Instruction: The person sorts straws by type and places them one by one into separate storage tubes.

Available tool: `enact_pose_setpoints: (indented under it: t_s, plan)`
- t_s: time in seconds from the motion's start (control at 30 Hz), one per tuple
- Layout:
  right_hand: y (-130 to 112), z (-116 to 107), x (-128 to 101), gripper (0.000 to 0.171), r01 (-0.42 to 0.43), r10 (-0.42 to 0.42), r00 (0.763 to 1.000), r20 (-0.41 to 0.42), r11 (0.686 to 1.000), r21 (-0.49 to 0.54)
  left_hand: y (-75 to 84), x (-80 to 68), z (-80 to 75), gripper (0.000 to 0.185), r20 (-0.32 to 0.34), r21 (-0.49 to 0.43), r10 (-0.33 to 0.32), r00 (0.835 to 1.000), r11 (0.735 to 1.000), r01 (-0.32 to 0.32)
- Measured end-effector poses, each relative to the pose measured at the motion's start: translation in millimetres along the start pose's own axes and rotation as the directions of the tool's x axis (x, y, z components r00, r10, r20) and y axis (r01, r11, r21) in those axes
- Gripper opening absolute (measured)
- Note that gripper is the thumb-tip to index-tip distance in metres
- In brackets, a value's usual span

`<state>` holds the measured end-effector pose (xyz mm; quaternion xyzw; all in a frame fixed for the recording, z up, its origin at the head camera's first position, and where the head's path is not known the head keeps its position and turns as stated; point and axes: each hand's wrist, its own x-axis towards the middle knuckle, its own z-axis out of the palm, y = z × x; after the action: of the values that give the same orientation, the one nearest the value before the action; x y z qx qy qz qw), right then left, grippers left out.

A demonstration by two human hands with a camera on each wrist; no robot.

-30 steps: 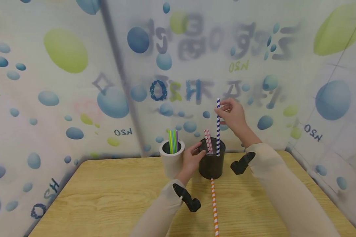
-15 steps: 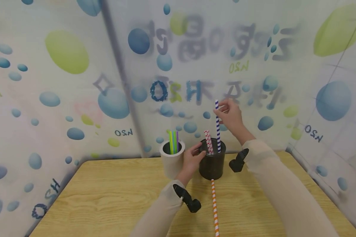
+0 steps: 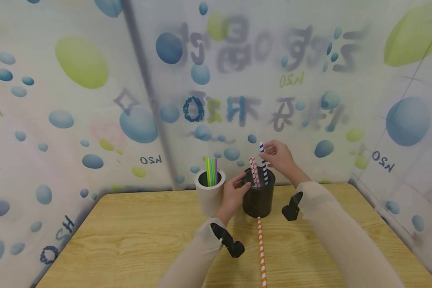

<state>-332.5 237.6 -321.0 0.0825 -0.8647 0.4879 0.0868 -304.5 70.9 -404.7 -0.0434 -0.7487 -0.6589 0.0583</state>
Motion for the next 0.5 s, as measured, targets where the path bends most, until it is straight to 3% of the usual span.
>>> enact_pose_setpoints:
  t_s: [0.2,0.5]
  plan:
    - [9,5,1,0.034,-0.078,0.079,0.995,0.059,0.997,-0.006,-1.6,2.8,0.6,0.037,0.006,0.006,-0.012,1.000,1.000,0.012]
    - [15,13,4,0.037,-0.171,0.176,0.981,0.078,0.983,-0.073,-1.1,2.0,-0.4,0.037,0.015,0.008,-0.032,0.999,0.999,0.032]
